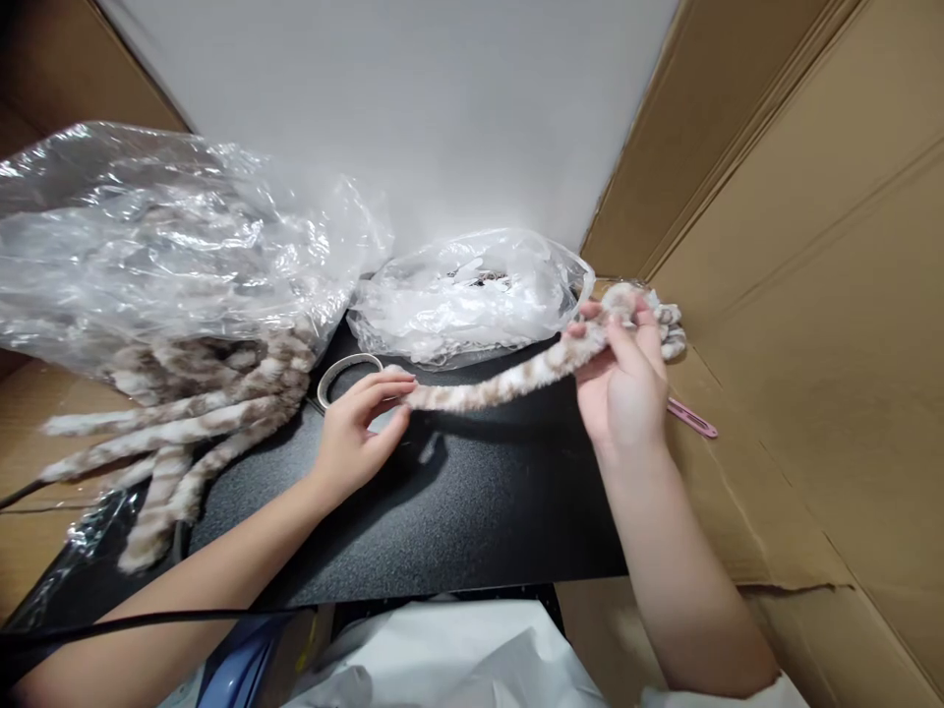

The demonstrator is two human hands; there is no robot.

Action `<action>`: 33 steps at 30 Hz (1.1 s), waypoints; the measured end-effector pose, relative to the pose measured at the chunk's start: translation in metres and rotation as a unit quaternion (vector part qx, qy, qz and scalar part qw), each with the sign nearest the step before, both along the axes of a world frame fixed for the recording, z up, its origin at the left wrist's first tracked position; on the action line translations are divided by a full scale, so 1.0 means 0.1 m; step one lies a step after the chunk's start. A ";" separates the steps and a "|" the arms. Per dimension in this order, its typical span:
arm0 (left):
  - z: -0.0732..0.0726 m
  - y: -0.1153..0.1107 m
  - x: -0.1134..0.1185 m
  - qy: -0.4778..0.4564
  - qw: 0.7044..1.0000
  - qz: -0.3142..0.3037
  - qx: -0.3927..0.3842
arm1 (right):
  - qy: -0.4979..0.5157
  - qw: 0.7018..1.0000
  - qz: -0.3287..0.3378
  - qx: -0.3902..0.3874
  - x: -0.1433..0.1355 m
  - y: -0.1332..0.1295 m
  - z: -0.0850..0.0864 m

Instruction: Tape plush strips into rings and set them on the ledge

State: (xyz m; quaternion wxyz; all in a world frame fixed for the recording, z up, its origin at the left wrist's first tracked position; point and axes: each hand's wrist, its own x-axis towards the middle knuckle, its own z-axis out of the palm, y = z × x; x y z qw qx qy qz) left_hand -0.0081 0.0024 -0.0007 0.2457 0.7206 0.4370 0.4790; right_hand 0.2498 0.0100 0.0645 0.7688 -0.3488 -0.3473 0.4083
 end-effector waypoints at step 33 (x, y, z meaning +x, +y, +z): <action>0.22 0.14 -0.09 -0.399 0.907 0.063 -0.120 | -0.820 0.524 0.098 -0.205 -0.06 -0.27 -0.65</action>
